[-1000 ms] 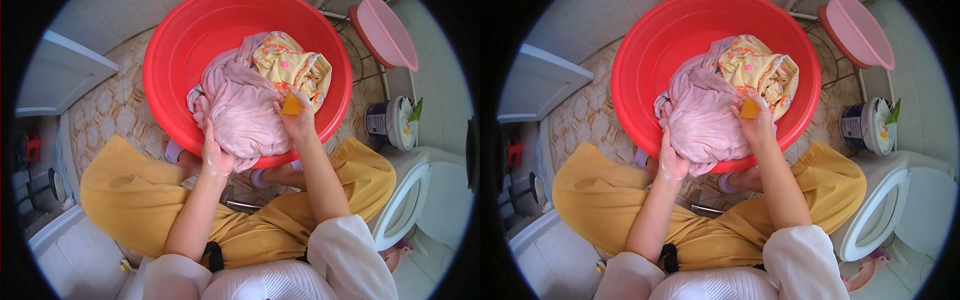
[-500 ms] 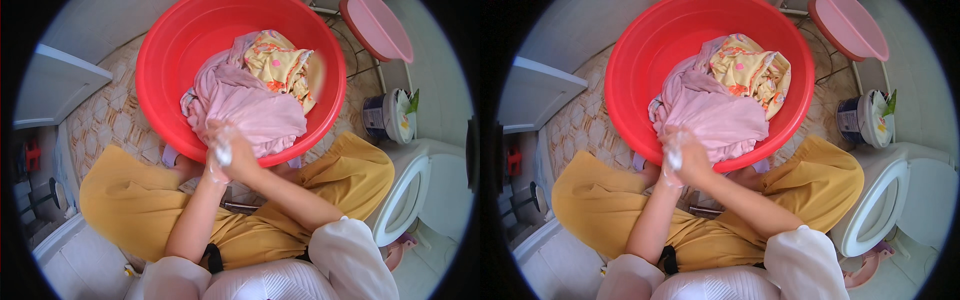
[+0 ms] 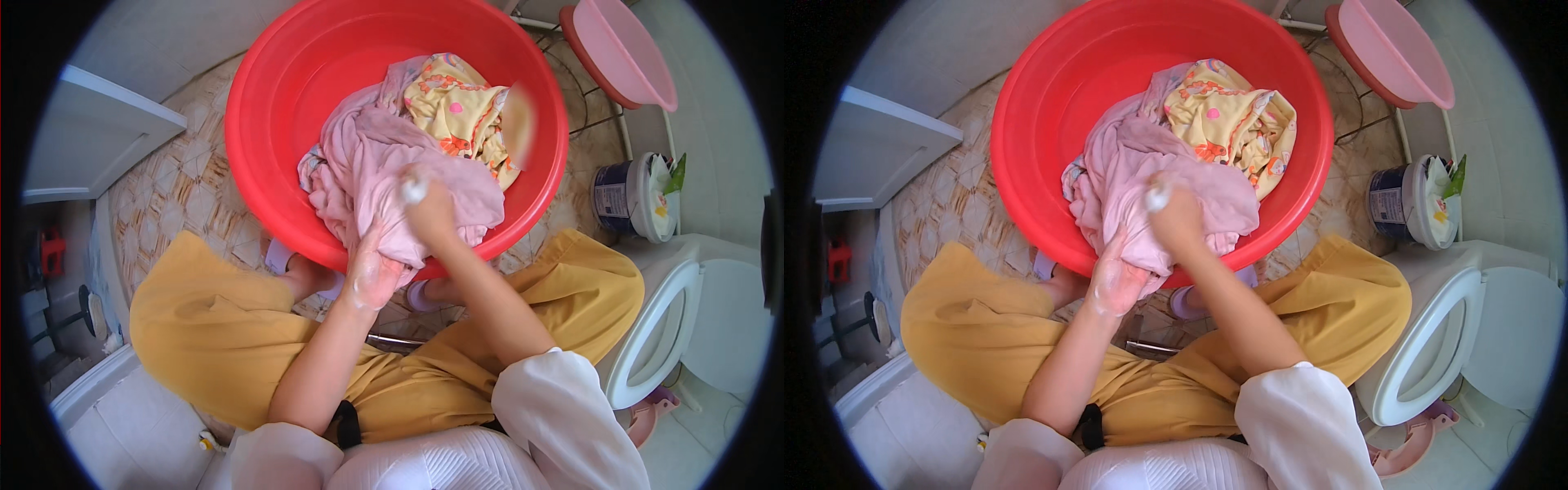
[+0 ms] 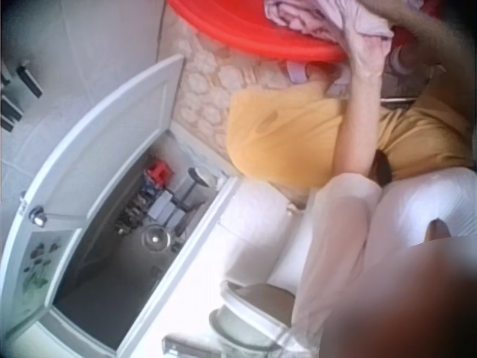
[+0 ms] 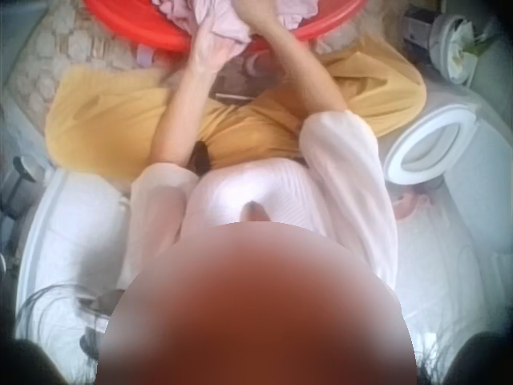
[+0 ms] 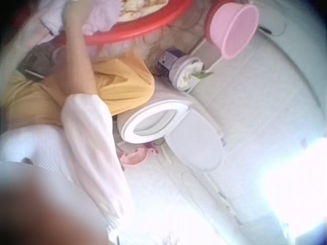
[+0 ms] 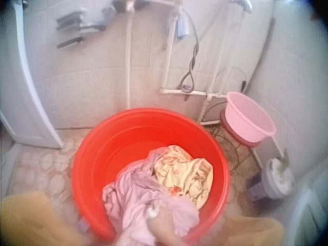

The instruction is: The person washes clothes in a basin by rubbing soap onto a garment and scrubbing the fabric by hand.

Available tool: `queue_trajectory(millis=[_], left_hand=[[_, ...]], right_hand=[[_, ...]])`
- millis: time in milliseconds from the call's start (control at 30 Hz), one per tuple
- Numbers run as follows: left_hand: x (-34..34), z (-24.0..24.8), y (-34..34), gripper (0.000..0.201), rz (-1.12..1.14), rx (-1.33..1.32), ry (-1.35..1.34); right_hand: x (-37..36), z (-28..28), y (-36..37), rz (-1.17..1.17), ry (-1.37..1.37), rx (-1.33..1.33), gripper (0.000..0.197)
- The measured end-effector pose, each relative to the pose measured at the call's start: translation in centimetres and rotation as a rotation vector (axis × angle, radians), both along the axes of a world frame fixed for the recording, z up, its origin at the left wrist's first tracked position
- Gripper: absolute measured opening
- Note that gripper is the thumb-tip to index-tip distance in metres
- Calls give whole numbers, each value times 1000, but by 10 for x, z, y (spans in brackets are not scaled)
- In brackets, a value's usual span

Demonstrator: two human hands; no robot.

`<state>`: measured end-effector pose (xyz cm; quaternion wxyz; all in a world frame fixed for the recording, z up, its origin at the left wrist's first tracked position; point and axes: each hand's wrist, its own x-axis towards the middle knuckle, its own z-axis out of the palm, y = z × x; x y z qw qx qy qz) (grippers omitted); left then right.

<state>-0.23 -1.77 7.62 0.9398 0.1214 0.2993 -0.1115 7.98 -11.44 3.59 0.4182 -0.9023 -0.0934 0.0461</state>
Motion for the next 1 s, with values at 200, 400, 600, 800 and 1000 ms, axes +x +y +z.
queue_trajectory(millis=[200, 400, 600, 800, 1000], left_hand=[[-6, -12, 8, 42, 48, 343, -44], [-2, -6, 6, 53, 17, 295, 9], [-6, -25, 8, 53, -39, 308, -144], [3, -15, 6, 57, 49, 28, -2], [10, -30, 8, 58, 38, 328, 52]], right_hand=[[49, 12, -38, -524, 585, 1079, 23], [-20, 43, 38, 450, -235, 121, 15], [-5, 23, 29, 159, 189, 41, 19], [-14, 18, 32, 362, -149, -13, 20], [2, 39, 16, 287, -117, 18, 22]])
